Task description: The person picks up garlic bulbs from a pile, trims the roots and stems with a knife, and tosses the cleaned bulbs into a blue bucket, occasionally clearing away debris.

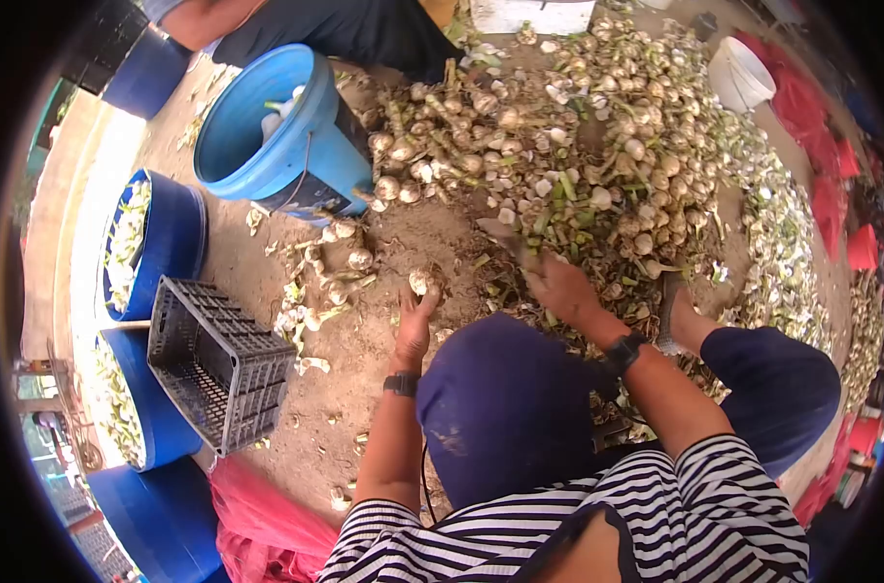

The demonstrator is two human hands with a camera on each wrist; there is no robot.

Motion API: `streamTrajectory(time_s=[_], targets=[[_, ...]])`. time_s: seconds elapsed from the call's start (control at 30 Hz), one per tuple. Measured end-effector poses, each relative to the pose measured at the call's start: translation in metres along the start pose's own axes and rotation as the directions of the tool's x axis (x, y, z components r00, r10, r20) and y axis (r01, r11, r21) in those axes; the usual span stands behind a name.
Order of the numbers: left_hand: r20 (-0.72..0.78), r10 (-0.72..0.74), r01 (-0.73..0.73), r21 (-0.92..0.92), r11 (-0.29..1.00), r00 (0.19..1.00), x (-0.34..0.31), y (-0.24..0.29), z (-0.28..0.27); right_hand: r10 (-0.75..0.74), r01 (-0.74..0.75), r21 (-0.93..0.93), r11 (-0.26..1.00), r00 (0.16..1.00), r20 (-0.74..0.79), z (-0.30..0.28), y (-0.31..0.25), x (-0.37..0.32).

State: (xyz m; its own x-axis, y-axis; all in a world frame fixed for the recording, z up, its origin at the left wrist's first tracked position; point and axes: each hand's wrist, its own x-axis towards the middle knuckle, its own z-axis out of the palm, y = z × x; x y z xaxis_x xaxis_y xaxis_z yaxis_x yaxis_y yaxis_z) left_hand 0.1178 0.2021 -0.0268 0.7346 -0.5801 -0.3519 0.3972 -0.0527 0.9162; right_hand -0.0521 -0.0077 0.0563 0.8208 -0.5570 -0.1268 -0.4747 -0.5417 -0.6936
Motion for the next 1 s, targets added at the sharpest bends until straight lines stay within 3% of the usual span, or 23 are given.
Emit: streamTrajectory(time_s=[0.07,0.17,0.2,0.3,0.37,0.5,0.57,0.6,0.63,0.67,0.7,0.73,0.8,0.87,0.97,1.0], targets=[[-0.032,-0.092,0.093,0.036,0.995,0.995,-0.011,0.018,0.02,-0.163,0.165,-0.088,0.982,0.986,0.022,0.007,-0.029,0.005],[0.04,-0.029,0.024,0.117,0.993,0.999,-0.019,0.027,0.03,-0.501,0.488,-0.13,0.863,0.859,-0.105,0.024,-0.047,0.008],[0.022,-0.021,0.015,0.253,0.967,1.0,-0.017,0.029,0.03,-0.538,0.52,-0.162,0.838,0.838,-0.09,0.028,-0.048,0.008],[0.027,0.208,-0.209,0.2,0.957,0.978,-0.023,0.031,0.037,-0.621,0.593,-0.244,0.767,0.782,-0.053,0.033,-0.048,0.012],[-0.006,0.175,-0.17,0.205,0.964,0.985,-0.042,0.058,0.048,-0.649,0.614,-0.287,0.735,0.76,-0.038,0.034,-0.046,0.014],[0.054,-0.029,0.012,0.288,0.957,0.998,-0.041,0.062,0.043,-0.631,0.604,-0.206,0.77,0.77,-0.1,0.036,-0.033,0.014],[0.021,-0.001,-0.005,0.262,0.965,1.0,-0.04,0.059,0.043,-0.619,0.599,-0.168,0.783,0.776,-0.118,0.039,-0.025,0.016],[0.011,0.012,-0.014,0.251,0.968,1.0,-0.04,0.056,0.043,-0.421,0.41,-0.232,0.882,0.907,0.003,0.054,0.004,0.026],[0.118,0.262,-0.285,0.497,0.819,0.958,-0.037,0.051,0.041,-0.186,0.209,-0.316,0.926,0.977,0.101,0.065,0.042,0.037],[0.286,0.442,-0.506,0.674,0.538,0.85,-0.038,0.045,0.032,-0.107,0.118,-0.245,0.962,0.993,0.055,0.057,0.076,0.029],[0.319,0.298,-0.42,0.447,0.79,0.9,-0.039,0.065,0.036,-0.039,0.043,-0.177,0.983,0.999,0.023,0.051,0.097,0.028],[0.345,0.147,-0.226,0.204,0.953,0.927,-0.04,0.085,0.041,-0.009,0.013,-0.163,0.987,1.0,0.024,0.047,0.09,0.03],[0.341,0.209,-0.311,0.279,0.909,0.917,-0.015,0.063,0.024,0.069,-0.066,-0.135,0.989,0.997,0.021,0.036,0.076,0.017],[0.404,0.244,-0.407,0.388,0.827,0.882,-0.008,0.074,0.01,0.001,0.0,-0.148,0.989,1.0,0.012,0.03,0.057,0.02],[0.294,0.002,-0.008,0.02,1.0,0.956,-0.03,0.092,0.017,-0.064,0.068,-0.119,0.991,0.997,0.041,0.024,0.017,0.023],[0.172,0.027,-0.022,-0.035,0.999,0.985,-0.024,0.071,0.011,-0.065,0.071,-0.095,0.993,0.996,0.058,0.022,0.001,0.025]])
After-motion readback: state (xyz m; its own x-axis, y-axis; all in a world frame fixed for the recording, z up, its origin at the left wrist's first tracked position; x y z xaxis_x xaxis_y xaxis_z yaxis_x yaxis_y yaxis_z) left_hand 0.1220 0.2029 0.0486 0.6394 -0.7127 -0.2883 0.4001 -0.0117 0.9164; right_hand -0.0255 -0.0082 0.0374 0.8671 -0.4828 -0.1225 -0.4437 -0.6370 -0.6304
